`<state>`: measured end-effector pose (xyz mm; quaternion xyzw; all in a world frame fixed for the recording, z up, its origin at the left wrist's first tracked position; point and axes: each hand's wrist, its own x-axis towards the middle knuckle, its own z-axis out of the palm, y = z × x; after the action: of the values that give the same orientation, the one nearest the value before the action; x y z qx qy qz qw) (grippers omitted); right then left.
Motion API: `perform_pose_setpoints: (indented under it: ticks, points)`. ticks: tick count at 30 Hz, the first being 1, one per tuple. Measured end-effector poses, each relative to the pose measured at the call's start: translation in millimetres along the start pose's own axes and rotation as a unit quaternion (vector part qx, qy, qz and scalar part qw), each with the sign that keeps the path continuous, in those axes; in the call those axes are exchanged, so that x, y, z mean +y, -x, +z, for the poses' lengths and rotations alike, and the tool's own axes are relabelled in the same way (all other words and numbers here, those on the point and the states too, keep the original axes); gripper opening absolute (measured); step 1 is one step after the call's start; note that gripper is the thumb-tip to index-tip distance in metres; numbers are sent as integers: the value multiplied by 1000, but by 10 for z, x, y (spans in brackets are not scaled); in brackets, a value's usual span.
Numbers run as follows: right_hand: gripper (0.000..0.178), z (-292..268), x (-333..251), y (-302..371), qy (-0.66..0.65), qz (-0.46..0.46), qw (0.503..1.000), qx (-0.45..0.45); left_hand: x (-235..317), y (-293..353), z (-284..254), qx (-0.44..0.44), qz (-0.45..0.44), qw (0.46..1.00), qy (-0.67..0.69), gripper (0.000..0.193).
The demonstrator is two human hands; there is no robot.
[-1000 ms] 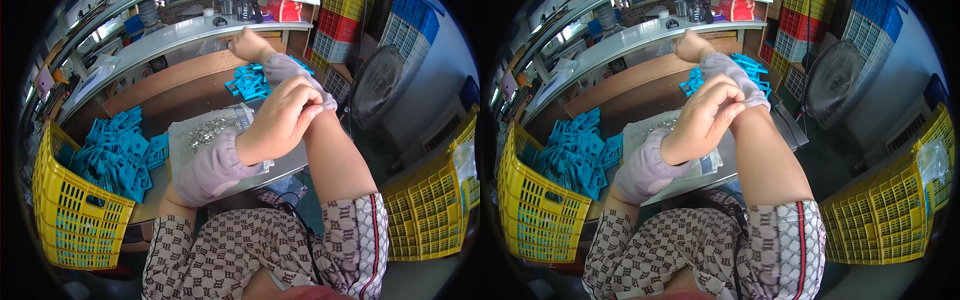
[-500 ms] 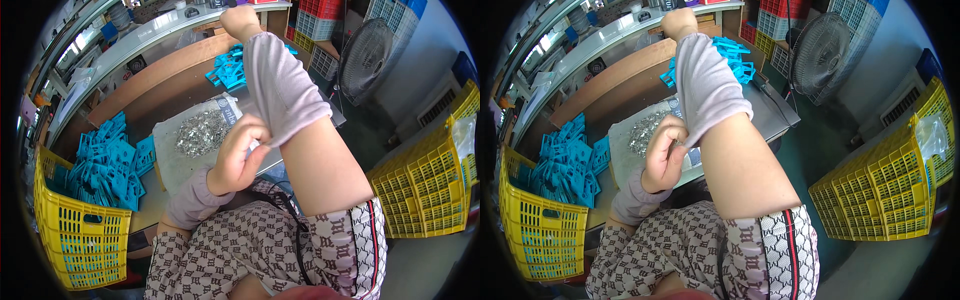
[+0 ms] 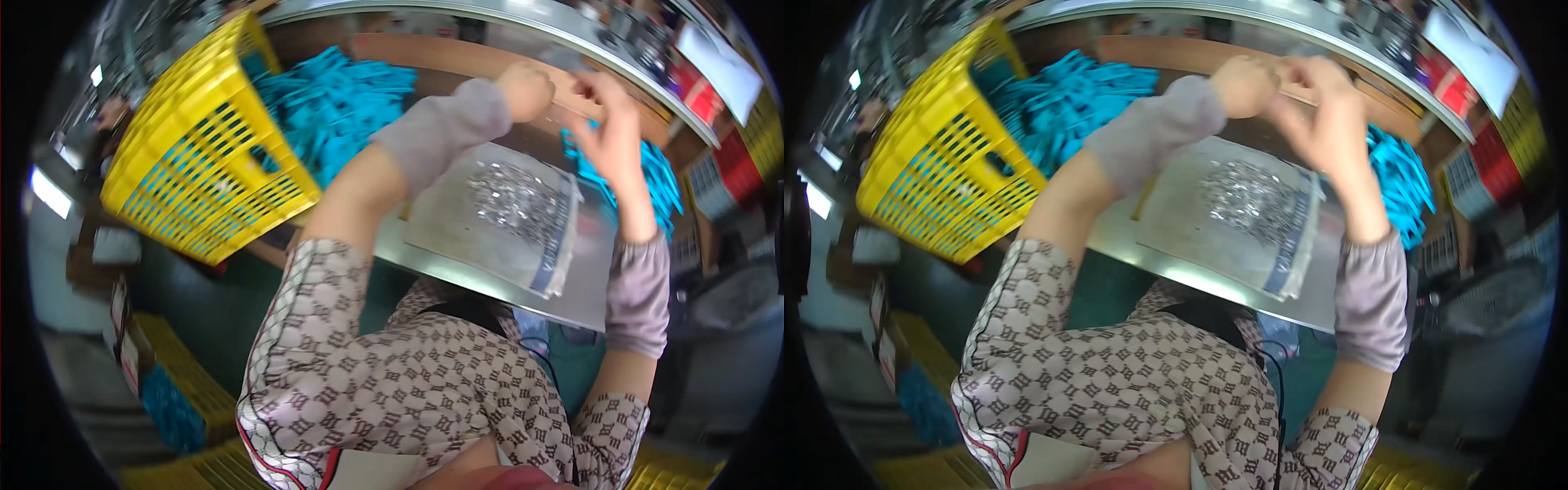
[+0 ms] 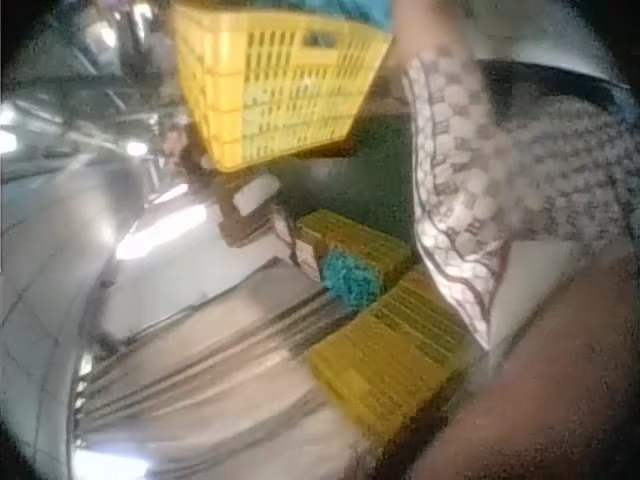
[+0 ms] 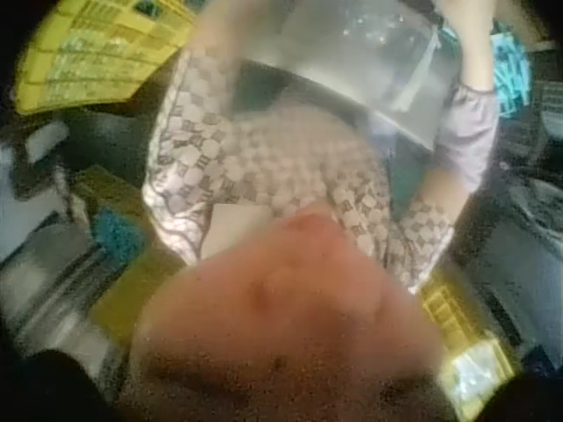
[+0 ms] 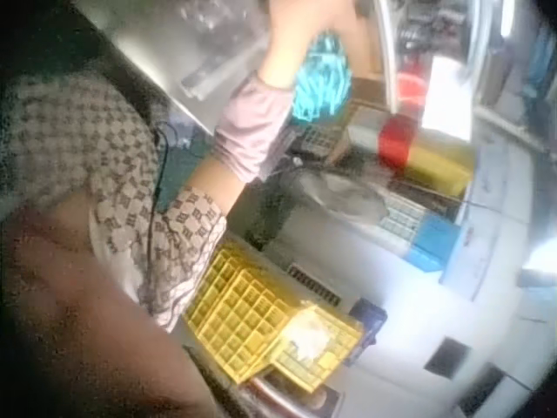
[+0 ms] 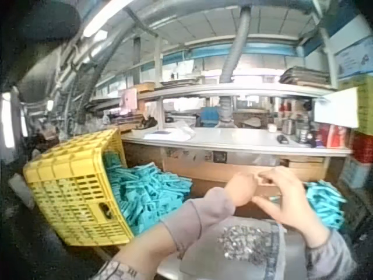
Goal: Assembling small metal components into blue plastic housings at a workstation.
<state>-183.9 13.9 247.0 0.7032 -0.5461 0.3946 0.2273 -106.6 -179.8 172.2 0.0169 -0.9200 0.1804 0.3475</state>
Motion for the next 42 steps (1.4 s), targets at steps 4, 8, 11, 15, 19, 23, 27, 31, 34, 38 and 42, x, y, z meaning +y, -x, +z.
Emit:
perform_pose_setpoints:
  ticks: [4,8,11,15,19,23,27,31,34,38,42]
  points:
    - [83,489,-801,-106,2,-209,970,-123,-294,128,358,-108,-87,989,-48,18]
    - [80,948,-875,-175,-34,-283,954,-93,-437,176,435,-194,-130,968,-91,18]
    - [66,964,-1105,-73,-145,-291,938,-119,-508,271,460,-230,-149,956,-103,17]
    - [58,715,-1470,240,-197,-334,912,-134,-317,185,470,-256,-122,954,-96,17]
    - [54,208,-1236,686,-87,-230,944,-221,157,830,20,-154,-94,983,-25,21]
    - [53,-582,-468,1729,53,-10,962,-268,449,1722,-879,-127,-153,979,31,24]
    - [40,-857,-196,2388,81,120,959,-245,181,2408,-1103,-147,-260,953,41,20]
    - [27,-599,-119,2307,43,135,965,-219,-234,2606,-788,-149,-297,941,-69,31]
    - [24,-421,-22,2207,-8,131,958,-254,-320,2665,-700,-243,-340,898,-138,38]
    - [21,-164,189,2111,-18,126,953,-276,-587,2923,-579,-270,-311,899,-148,27]
    - [18,84,235,2161,-1,197,957,-213,-609,2790,-937,-205,-336,891,-226,16]
